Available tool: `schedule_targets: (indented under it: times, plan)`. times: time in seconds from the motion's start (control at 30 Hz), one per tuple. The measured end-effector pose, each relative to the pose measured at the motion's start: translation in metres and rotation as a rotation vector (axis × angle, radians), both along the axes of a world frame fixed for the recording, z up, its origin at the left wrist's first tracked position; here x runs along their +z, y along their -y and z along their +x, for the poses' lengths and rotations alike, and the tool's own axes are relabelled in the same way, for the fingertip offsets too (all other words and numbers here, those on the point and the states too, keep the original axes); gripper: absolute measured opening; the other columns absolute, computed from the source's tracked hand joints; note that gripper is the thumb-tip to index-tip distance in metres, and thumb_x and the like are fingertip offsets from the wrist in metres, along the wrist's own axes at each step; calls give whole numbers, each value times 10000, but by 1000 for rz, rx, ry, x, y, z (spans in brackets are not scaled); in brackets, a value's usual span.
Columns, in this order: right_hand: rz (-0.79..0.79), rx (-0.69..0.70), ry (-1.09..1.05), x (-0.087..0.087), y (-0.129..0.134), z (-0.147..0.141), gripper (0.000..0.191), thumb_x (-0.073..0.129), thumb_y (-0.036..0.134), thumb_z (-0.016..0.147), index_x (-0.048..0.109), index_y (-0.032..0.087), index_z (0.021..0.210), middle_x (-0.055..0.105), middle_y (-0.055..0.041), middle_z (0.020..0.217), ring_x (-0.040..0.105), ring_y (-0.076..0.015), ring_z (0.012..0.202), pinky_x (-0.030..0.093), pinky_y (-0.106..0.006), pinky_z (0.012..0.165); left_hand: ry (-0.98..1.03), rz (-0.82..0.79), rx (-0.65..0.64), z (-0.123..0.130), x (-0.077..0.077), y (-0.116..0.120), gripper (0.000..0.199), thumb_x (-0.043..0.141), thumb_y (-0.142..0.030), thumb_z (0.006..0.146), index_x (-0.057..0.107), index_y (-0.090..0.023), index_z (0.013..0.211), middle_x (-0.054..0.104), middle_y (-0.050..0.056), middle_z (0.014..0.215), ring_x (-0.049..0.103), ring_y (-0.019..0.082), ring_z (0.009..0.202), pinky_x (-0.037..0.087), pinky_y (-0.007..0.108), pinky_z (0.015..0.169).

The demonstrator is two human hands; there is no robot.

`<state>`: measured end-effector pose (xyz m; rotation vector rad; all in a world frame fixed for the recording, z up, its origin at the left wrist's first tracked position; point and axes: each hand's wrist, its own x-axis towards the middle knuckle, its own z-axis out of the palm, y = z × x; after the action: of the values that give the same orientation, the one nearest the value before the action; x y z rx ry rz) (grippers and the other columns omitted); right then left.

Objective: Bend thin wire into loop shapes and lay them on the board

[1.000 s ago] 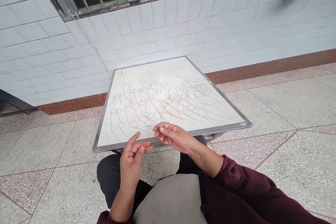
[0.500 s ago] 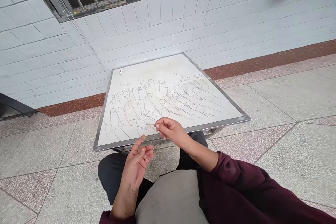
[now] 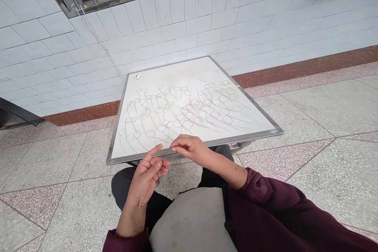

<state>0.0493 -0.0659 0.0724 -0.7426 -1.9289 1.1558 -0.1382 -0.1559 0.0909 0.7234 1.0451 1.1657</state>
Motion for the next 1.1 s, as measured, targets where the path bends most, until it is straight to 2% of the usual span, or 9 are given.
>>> schedule_targets:
  times: [0.2,0.4,0.5,0.6,0.67,0.73,0.87,1.0,1.1]
  plan:
    - [-476,107,-141,-2,0,-2,208,614,389,839,649,191,888,591,11,728,500,-78,565,424,-198,498,219,17,5,5,-5,6,606,674,-155,814,459,-242,1373,697,51,936,604,60,718,483,166,716]
    - [-548,159,-188,-5,-1,-4,246,626,406,833,636,167,891,603,9,744,503,-64,570,421,-185,504,286,29,19,12,2,8,621,693,-146,788,475,-236,1362,674,34,951,607,60,763,494,144,719]
    - [-552,250,-150,-5,-3,-3,276,628,388,838,621,183,1022,608,14,768,526,-67,581,435,-192,522,232,43,70,17,7,8,613,707,-140,769,500,-241,1336,670,18,939,607,61,768,494,139,714]
    - [-437,352,-26,-2,-3,1,419,608,358,864,514,249,1258,631,14,839,586,-93,663,475,-224,607,159,40,121,21,11,8,580,713,-140,762,526,-230,1304,677,16,921,613,72,781,492,149,713]
    - [-255,361,115,0,-1,2,479,589,350,886,443,276,1336,656,8,867,608,-118,708,478,-256,663,139,49,162,23,11,8,567,721,-142,754,540,-222,1286,685,19,914,617,79,787,493,160,722]
    - [-25,311,266,-2,4,0,447,575,352,900,456,246,1318,677,-19,862,617,-152,723,466,-284,676,126,67,214,24,10,7,557,734,-151,742,555,-221,1265,689,16,910,620,79,776,494,168,724]
    - [342,127,395,-18,18,-17,212,519,303,925,554,162,1080,661,-94,846,616,-214,771,461,-325,674,95,104,332,26,7,6,546,749,-181,730,566,-240,1241,692,-1,918,632,77,805,492,174,743]
    - [446,102,370,-37,28,-32,129,411,218,939,529,179,973,627,-81,789,588,-208,719,468,-340,660,-19,182,454,29,4,4,582,737,-201,748,512,-262,1281,693,7,927,656,119,895,510,237,807]
    - [455,152,331,-40,32,-35,149,379,198,934,520,188,984,614,-78,791,574,-210,720,467,-345,664,-219,287,502,29,1,5,617,696,-208,792,430,-271,1345,693,17,932,681,163,922,515,328,887]
